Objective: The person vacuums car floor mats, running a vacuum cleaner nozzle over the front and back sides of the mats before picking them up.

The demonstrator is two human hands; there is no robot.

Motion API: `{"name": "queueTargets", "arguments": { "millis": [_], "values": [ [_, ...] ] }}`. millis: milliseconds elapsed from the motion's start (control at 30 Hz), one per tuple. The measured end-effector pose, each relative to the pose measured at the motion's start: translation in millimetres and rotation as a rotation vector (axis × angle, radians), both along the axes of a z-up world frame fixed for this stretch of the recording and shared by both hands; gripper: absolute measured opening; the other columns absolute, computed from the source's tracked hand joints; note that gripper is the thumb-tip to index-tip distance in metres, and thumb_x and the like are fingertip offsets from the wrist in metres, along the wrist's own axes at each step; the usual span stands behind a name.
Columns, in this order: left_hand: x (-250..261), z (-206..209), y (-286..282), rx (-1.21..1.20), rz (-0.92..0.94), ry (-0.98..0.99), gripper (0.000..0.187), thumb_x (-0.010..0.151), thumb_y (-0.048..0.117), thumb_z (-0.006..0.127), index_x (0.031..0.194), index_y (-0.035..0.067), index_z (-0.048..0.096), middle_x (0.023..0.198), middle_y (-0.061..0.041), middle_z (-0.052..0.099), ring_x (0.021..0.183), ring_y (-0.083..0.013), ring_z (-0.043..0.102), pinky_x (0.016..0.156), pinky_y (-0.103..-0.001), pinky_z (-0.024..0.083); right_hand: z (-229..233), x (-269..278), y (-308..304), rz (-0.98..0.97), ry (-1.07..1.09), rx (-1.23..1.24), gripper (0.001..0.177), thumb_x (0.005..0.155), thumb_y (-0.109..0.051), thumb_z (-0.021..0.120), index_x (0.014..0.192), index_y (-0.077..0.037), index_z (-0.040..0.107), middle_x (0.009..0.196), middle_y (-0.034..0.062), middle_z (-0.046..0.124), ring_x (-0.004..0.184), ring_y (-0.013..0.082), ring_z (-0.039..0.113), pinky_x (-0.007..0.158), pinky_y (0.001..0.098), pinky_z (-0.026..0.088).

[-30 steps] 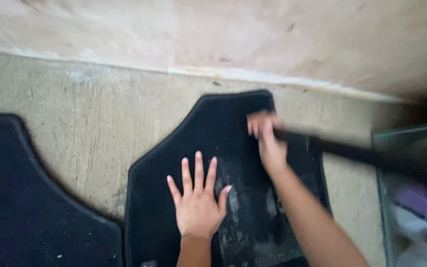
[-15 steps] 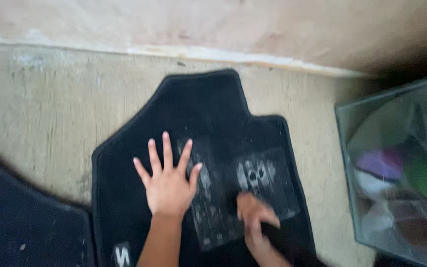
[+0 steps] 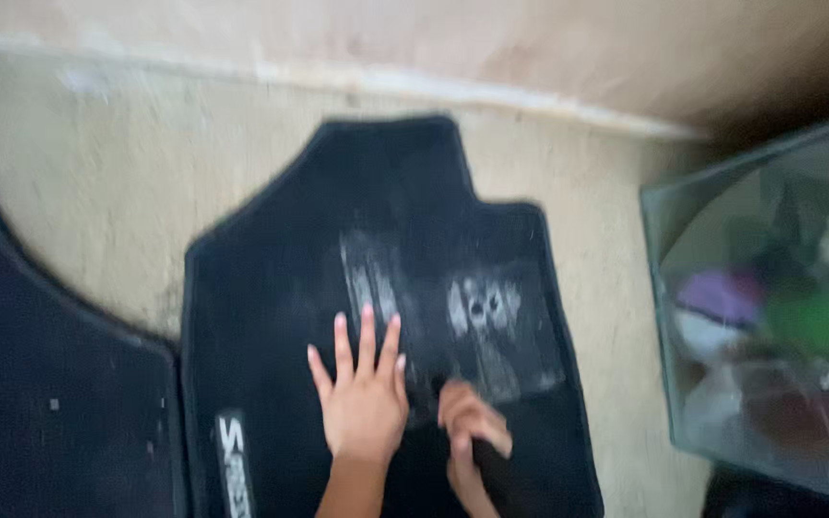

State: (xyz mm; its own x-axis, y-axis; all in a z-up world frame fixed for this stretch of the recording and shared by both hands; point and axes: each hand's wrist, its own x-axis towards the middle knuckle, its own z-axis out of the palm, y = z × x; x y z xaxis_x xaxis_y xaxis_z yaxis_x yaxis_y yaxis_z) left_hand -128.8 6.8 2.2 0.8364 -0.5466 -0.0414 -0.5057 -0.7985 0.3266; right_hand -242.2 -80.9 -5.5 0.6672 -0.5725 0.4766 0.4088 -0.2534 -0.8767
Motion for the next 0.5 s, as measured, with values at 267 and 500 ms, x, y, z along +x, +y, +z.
{"name": "queueTargets", "arguments": {
  "millis": [267,500],
  "values": [
    [2,2,1,-0.024,0.005,-0.030,0.054,0.096,0.042,0.039,0.149,0.032,0.041,0.162,-0.003,0.028,0.149,-0.0327,0.020,0.114,-0.067,0.013,-21,119,-64,0.065,-0.144,0.116,0.036,0.107,-0.026,0.064,0.081,-0.010,0.046,0.074,0.0041,0.047,0.070,0.0182,0.046,0.068,0.0364,0.043],
    [-5,-6,3,-0.030,0.015,-0.012,0.052,0.101,0.045,0.037,0.151,0.033,0.041,0.165,-0.002,0.027,0.152,-0.0324,0.019,0.117,-0.067,0.013,-32,203,-143,-0.049,-0.075,0.220,0.030,0.111,-0.023,0.055,0.086,-0.009,0.045,0.075,0.0051,0.046,0.068,0.0178,0.047,0.068,0.0361,0.048]
  ]
}}
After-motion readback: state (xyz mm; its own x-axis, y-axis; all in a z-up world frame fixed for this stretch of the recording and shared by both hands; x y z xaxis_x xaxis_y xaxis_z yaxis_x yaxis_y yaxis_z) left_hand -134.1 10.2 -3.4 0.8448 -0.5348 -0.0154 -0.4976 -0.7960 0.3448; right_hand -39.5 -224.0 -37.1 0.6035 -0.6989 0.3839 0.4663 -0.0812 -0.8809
